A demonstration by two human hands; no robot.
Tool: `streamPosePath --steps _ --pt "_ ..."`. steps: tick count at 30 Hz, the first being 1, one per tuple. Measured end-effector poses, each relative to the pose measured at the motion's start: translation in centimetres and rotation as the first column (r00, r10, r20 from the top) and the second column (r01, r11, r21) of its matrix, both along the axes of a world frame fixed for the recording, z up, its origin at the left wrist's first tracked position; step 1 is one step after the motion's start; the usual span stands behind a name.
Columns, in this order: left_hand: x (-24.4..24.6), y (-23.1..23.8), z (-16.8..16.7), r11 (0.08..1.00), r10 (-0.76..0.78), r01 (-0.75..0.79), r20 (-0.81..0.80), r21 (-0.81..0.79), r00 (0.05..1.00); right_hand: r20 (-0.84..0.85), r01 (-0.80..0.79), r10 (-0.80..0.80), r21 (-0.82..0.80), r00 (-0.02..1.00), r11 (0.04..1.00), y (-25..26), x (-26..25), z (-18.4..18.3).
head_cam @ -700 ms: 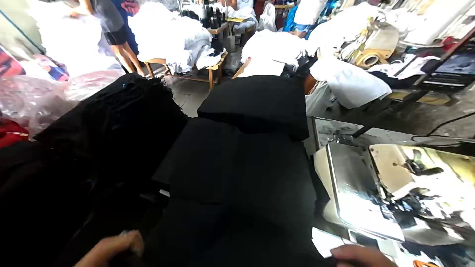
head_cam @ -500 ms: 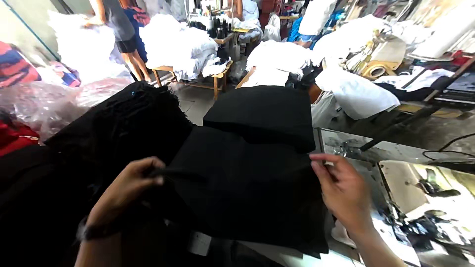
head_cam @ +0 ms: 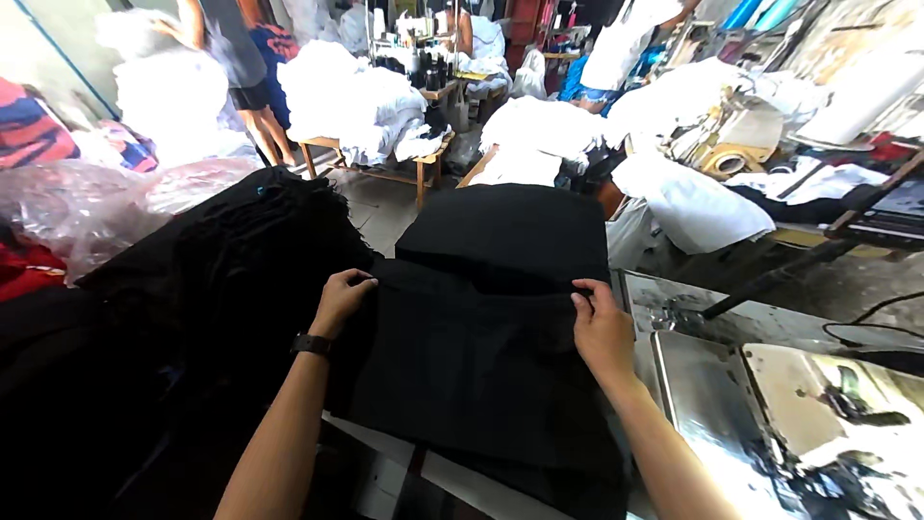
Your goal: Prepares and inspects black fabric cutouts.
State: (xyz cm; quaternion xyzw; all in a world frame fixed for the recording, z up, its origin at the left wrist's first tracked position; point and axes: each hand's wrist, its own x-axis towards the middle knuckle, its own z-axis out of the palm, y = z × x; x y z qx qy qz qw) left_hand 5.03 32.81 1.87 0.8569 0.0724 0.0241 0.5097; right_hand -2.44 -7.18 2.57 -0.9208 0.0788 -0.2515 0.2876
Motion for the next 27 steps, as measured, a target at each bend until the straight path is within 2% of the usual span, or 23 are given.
streamPosePath --steps 3,9,12,14,17,19,20,21,23,27 --pt "-0.2 -0.3 -0.2 0.995 0.008 -0.012 -0.036 -0.096 0.999 -0.015 -0.004 0.004 0.014 1.000 1.000 -0.3 -0.1 -0.4" --pt "1.3 -0.5 -1.6 1.000 -0.009 0.009 0.013 -0.001 1.000 0.002 -0.007 0.007 0.007 1.000 1.000 -0.4 0.3 -1.0" --pt "0.7 0.0 -2.0 0.998 0.040 -0.035 0.097 -0.054 0.994 -0.058 -0.036 0.034 -0.024 0.998 0.999 -0.7 -0.6 -0.4" --pt "-3.1 1.3 -0.9 0.997 0.058 -0.044 0.215 -0.070 0.975 -0.066 -0.105 0.103 -0.032 0.992 0.994 -1.0 -3.9 0.8" --pt "-12.1 3.1 0.3 0.998 -0.031 0.014 0.321 0.054 0.947 0.033 -0.288 0.289 -0.025 0.957 0.957 -0.3 -12.4 1.4" --pt "-17.3 2.4 -0.4 0.978 -0.198 0.164 0.325 0.130 0.925 -0.009 -0.445 0.445 -0.021 0.895 0.895 0.3 -16.3 -1.0" --pt "-19.0 1.9 -1.3 0.945 -0.313 0.264 0.298 0.195 0.902 -0.038 -0.476 0.475 -0.055 0.879 0.878 0.4 -17.3 -2.7" --pt "-19.9 1.3 -2.3 0.904 -0.397 0.324 0.267 0.280 0.878 -0.044 -0.481 0.479 -0.087 0.877 0.872 0.3 -17.5 -4.0" --pt "-20.2 -0.1 -4.5 0.863 -0.442 0.326 0.266 0.386 0.857 -0.013 -0.472 0.475 -0.129 0.880 0.872 -0.4 -16.7 -5.0" --pt "-20.3 -0.7 -6.4 0.901 -0.352 0.186 0.410 0.391 0.841 0.035 -0.499 0.510 -0.157 0.860 0.852 -0.4 -16.1 -3.2"
